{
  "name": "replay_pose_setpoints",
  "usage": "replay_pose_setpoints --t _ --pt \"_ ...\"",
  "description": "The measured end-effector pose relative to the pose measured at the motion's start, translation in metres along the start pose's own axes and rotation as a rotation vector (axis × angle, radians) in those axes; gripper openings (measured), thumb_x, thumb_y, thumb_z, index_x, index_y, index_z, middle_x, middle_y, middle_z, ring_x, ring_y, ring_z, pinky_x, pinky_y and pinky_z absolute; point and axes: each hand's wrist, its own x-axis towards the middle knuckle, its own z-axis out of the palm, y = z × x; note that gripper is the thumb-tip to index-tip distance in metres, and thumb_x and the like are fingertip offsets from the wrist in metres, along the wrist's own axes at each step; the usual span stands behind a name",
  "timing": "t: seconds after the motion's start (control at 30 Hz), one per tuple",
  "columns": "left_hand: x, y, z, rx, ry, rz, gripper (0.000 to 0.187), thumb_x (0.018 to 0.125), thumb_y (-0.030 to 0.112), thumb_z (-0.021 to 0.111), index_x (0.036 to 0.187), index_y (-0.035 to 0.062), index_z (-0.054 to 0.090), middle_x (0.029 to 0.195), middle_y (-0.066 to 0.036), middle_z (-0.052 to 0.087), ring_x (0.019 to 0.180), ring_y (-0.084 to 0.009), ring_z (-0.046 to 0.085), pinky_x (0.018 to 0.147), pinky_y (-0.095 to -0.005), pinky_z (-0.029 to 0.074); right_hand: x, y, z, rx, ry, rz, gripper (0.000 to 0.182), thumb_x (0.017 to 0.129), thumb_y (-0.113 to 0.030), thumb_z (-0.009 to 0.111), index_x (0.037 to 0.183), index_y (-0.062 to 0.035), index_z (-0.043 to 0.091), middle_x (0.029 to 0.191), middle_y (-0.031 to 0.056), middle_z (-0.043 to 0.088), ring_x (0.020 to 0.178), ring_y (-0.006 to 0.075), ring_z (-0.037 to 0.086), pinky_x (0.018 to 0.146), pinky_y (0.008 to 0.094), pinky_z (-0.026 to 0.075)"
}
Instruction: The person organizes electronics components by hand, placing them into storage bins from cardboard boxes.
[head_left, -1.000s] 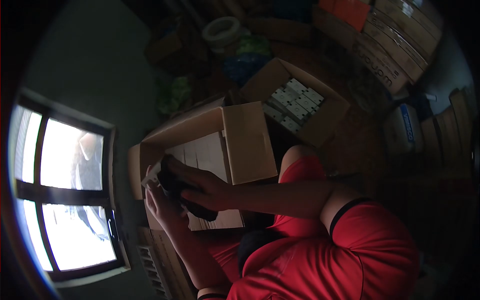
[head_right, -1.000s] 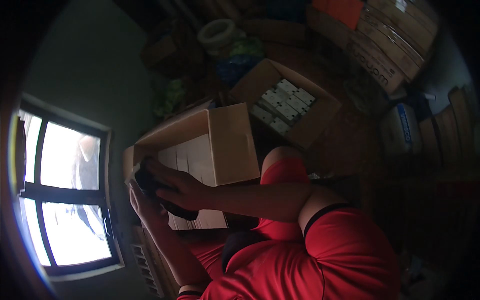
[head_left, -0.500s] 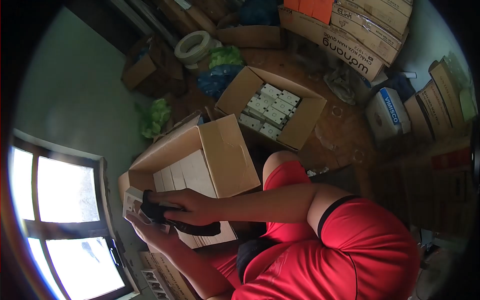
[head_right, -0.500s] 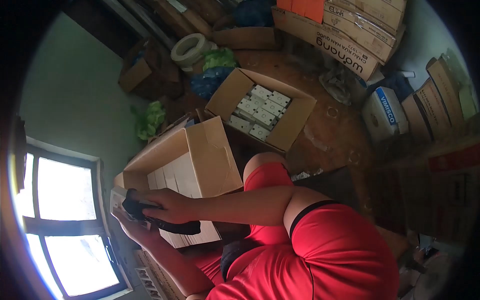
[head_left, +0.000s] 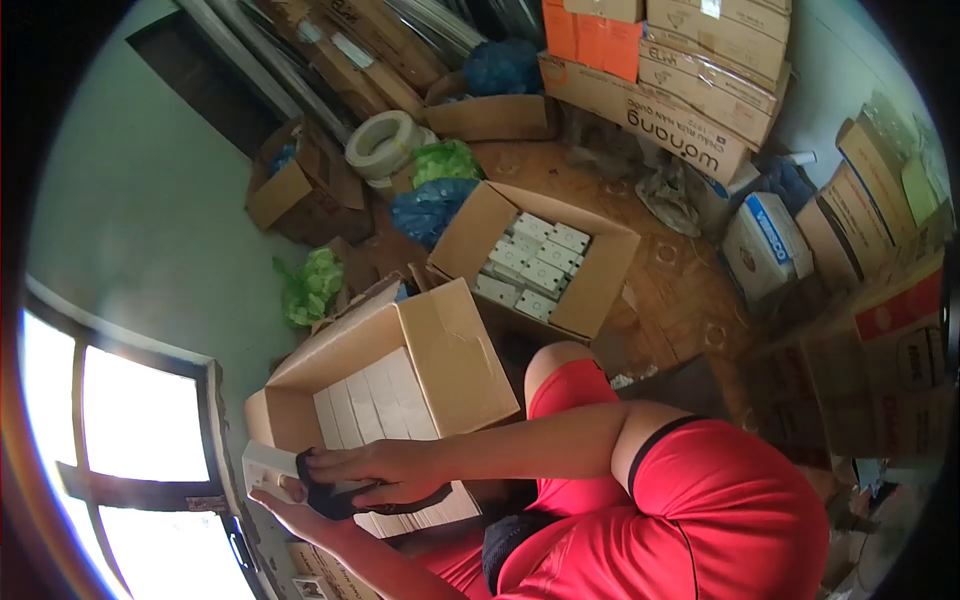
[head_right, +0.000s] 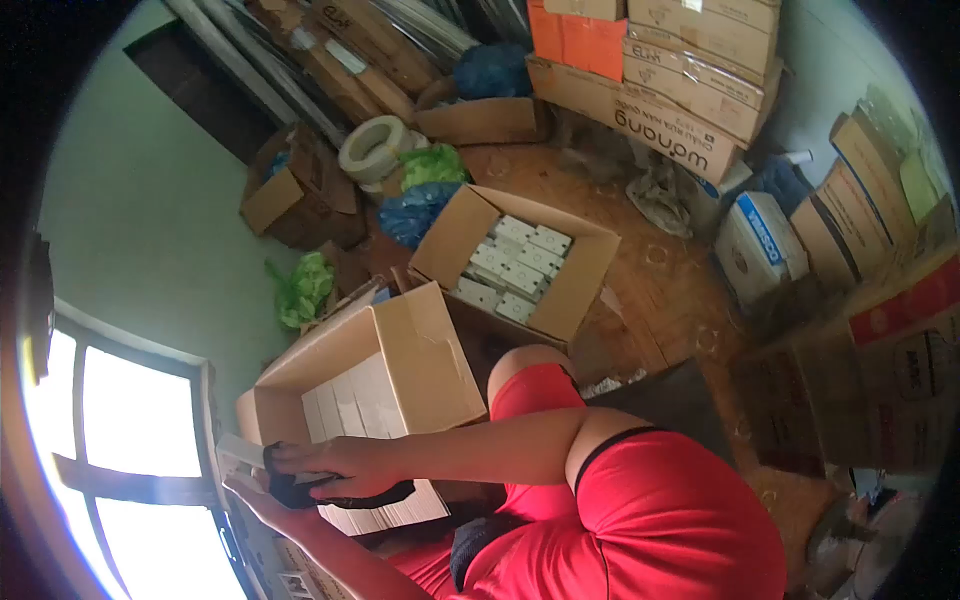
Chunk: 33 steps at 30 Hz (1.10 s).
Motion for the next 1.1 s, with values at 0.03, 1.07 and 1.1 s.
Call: replay_pose_setpoints --t 0.03,1.07,1.1 --pt "0.001 0.001 0.004 0.016 0.008 0.001 0.069 0.102 0.061 0.046 0.134 -0.0007 0.052 0.122 -0.015 0.061 0.107 -0.0277 0.065 0.082 -0.0398 0.058 0.0 0.0 -0.004 -0.029 -0.009 0.004 0.072 0.097 -0.017 0.061 0.159 -0.0058 0.027 0.166 0.0213 0.019 0.154 0.0351 0.018 0.122 0.0419 0.025" --pt "-0.002 -0.015 -0.001 0.652 -0.647 -0.032 0.029 0.096 0.02 0.068 0.118 0.0025 0.06 0.071 -0.007 0.062 0.064 -0.0169 0.062 0.064 -0.0287 0.051 0.001 0.002 -0.06 0.129 0.653 0.35 0.034 0.092 -0.032 0.073 0.092 0.0011 0.071 0.077 0.0013 0.066 0.073 0.0077 0.057 0.066 0.0285 0.047" --pt "-0.006 -0.014 0.001 0.611 -0.599 -0.091 0.027 0.096 0.019 0.067 0.115 0.0022 0.06 0.072 -0.008 0.063 0.064 -0.0162 0.062 0.062 -0.0282 0.05 0.002 -0.001 -0.059 0.115 0.68 0.363 0.034 0.093 -0.032 0.072 0.095 0.0012 0.072 0.079 0.0018 0.067 0.074 0.008 0.058 0.068 0.0287 0.048"
